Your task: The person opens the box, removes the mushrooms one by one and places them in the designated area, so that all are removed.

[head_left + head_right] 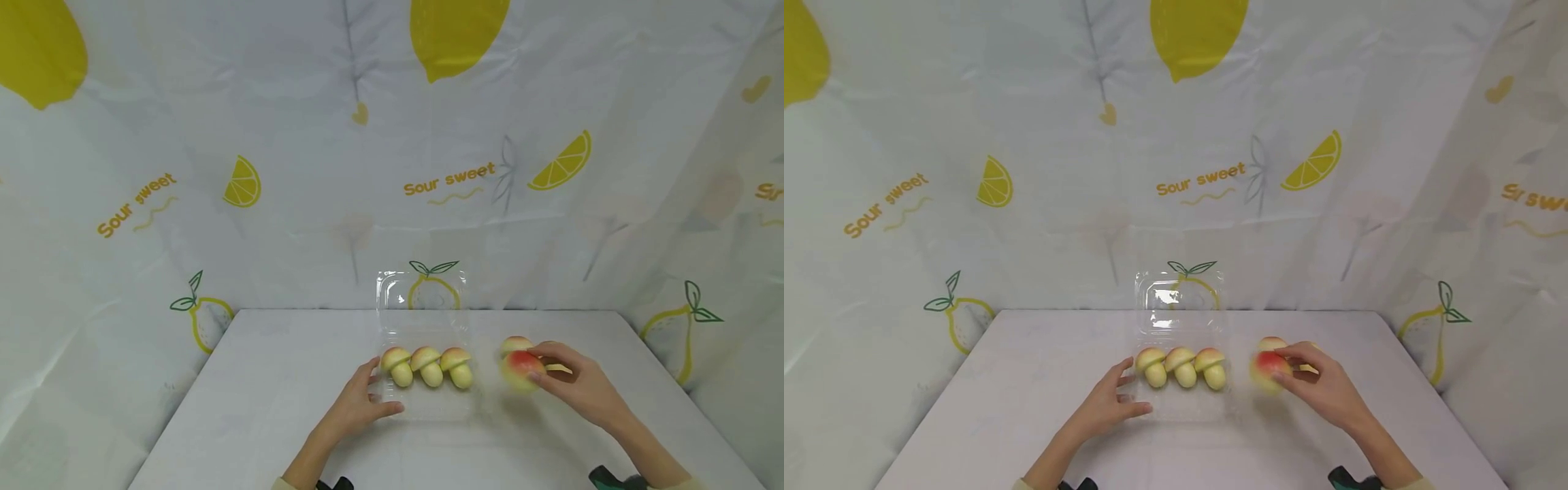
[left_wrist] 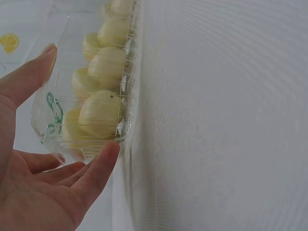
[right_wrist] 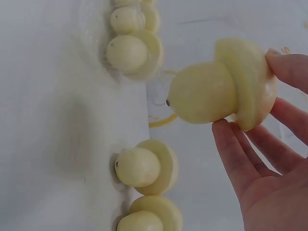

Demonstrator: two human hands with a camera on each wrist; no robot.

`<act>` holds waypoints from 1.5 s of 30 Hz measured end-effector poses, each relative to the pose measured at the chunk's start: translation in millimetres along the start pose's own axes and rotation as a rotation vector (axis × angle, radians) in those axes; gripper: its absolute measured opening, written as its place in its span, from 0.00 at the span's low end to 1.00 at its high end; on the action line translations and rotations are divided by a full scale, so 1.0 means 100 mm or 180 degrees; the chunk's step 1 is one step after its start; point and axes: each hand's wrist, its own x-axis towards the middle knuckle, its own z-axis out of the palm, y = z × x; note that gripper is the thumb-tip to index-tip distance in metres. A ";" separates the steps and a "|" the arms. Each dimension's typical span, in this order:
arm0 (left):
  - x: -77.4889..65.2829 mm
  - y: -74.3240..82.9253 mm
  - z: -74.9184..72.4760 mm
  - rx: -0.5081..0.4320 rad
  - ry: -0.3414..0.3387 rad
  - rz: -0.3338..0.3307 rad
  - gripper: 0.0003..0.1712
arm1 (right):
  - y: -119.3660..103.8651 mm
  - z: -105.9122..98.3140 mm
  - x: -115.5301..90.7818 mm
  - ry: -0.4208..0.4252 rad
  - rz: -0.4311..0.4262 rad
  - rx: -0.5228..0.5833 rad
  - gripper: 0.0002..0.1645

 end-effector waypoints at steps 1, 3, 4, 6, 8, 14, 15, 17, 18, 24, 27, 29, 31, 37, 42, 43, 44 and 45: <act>0.00 0.00 0.00 -0.0007 0.0003 0.0006 0.60 | 0.02 -0.02 -0.01 0.0013 -0.0004 -0.0018 0.21; 0.00 0.00 -0.01 -0.0013 0.0009 0.0016 0.60 | 0.04 -0.06 -0.04 0.0058 0.0016 -0.0063 0.21; 0.00 0.00 -0.01 -0.0010 0.0011 0.0021 0.60 | 0.06 -0.09 -0.05 0.0081 0.0029 -0.0094 0.21; 0.00 0.01 -0.01 -0.0005 0.0012 0.0024 0.60 | 0.08 -0.13 -0.07 0.0121 0.0062 -0.0161 0.20; 0.00 0.00 -0.01 0.0017 0.0007 0.0019 0.61 | 0.09 -0.19 -0.10 0.0169 0.0125 -0.0216 0.20; 0.00 0.00 0.00 0.0018 0.0005 0.0009 0.61 | 0.13 -0.36 -0.17 0.0322 0.0377 -0.0456 0.21; 0.00 0.00 0.00 0.0014 0.0008 0.0008 0.61 | 0.14 -0.39 -0.18 0.0342 0.0425 -0.0497 0.21; 0.00 0.00 0.01 0.0009 0.0008 -0.0001 0.61 | 0.15 -0.44 -0.20 0.0370 0.0493 -0.0591 0.22; 0.00 0.00 0.01 0.0012 0.0006 -0.0005 0.61 | 0.16 -0.46 -0.21 0.0380 0.0516 -0.0624 0.22; -0.01 0.01 0.00 0.0036 -0.0010 -0.0036 0.61 | 0.22 -0.60 -0.26 0.0490 0.0646 -0.0706 0.24; -0.01 0.02 -0.01 0.0038 -0.0012 -0.0040 0.61 | 0.24 -0.64 -0.26 0.0551 0.0757 -0.0739 0.26; -0.01 0.02 -0.01 0.0030 -0.0007 -0.0031 0.61 | 0.25 -0.66 -0.25 0.0572 0.0833 -0.0774 0.28; -0.01 0.02 0.00 0.0031 -0.0006 -0.0017 0.61 | 0.25 -0.67 -0.24 0.0598 0.0846 -0.0777 0.29; -0.01 0.02 0.00 0.0043 -0.0002 -0.0016 0.60 | 0.33 -0.74 -0.23 0.0650 0.0811 -0.0745 0.29; -0.01 0.02 -0.01 0.0064 0.0003 -0.0012 0.60 | 0.45 -0.78 -0.22 0.0629 0.1020 -0.0824 0.32; -0.01 0.02 -0.01 0.0064 0.0004 -0.0007 0.60 | 0.46 -0.79 -0.22 0.0622 0.1068 -0.0848 0.33; -0.01 0.02 -0.01 0.0065 0.0003 -0.0006 0.60 | 0.48 -0.80 -0.22 0.0617 0.1109 -0.0881 0.33; -0.01 0.02 -0.01 0.0070 0.0001 -0.0003 0.60 | 0.50 -0.80 -0.21 0.0617 0.1152 -0.0923 0.34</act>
